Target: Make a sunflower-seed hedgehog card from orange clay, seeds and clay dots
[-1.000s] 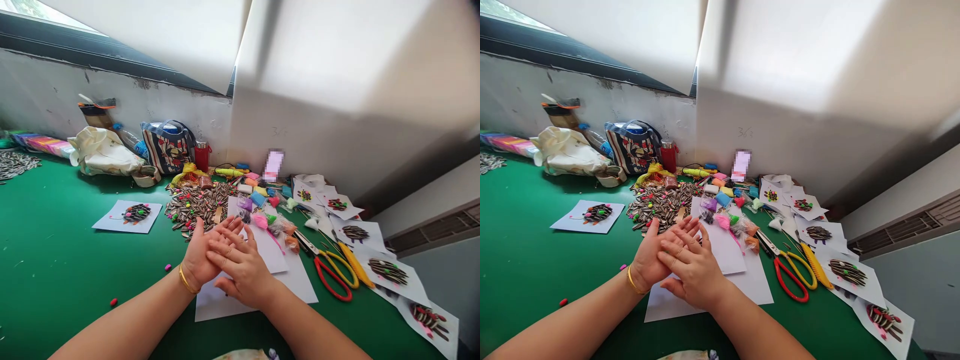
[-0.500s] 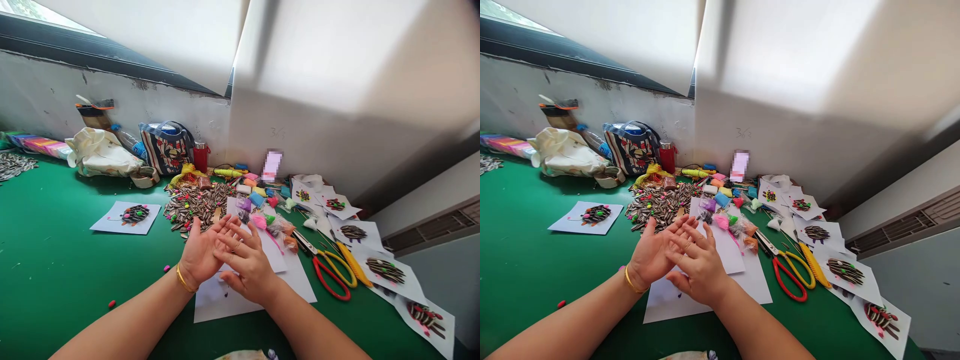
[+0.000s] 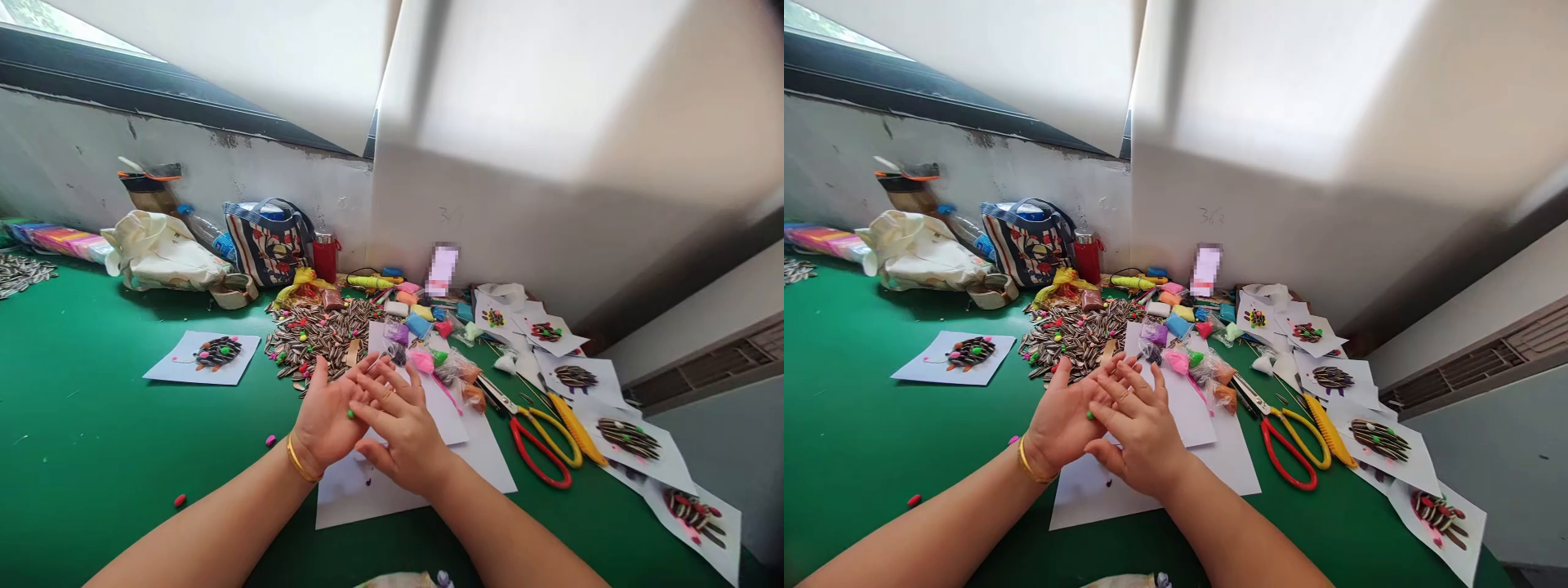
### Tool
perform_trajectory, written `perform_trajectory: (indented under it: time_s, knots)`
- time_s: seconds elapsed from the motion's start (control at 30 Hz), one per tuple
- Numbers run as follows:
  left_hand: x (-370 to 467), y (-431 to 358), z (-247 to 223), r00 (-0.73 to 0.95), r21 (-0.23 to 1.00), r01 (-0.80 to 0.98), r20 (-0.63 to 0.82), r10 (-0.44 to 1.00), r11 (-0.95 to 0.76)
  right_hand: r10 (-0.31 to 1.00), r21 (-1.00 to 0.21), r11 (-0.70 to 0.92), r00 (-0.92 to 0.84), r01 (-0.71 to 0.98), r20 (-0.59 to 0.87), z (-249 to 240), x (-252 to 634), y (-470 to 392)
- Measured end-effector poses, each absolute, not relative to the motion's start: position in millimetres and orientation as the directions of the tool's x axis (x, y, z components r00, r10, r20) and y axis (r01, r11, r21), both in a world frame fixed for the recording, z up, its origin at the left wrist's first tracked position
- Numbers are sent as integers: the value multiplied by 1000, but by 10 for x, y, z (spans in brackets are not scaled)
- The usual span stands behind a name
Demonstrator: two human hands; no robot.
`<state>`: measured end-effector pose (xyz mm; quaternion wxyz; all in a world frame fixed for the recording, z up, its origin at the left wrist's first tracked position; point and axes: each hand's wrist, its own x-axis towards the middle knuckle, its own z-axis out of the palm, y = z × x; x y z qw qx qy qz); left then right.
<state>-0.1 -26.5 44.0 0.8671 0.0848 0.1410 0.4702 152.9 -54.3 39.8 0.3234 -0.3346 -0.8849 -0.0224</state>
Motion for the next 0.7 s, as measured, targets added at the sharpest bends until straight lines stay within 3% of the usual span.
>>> perform_trajectory:
  time_s: [0.13,0.27,0.43,0.57,0.7]
  knots:
    - [-8,-262,422,518,265,-802,-138,844,535,518,-152,825,-619,545,591,405,1531,-545]
    - [-13,-255,417,536,269,-791,-128,834,550,577,-173,774,-568,609,587,401,1534,-541]
    - [-16,-248,409,521,263,-798,-150,840,542,520,-152,821,-611,550,597,396,1527,-547]
    - [-18,-246,415,532,273,-788,-150,833,552,600,-186,761,-563,622,569,405,1534,-549]
    - [-20,-242,440,517,269,-798,-153,842,539,572,-201,788,-573,581,586,412,1541,-558]
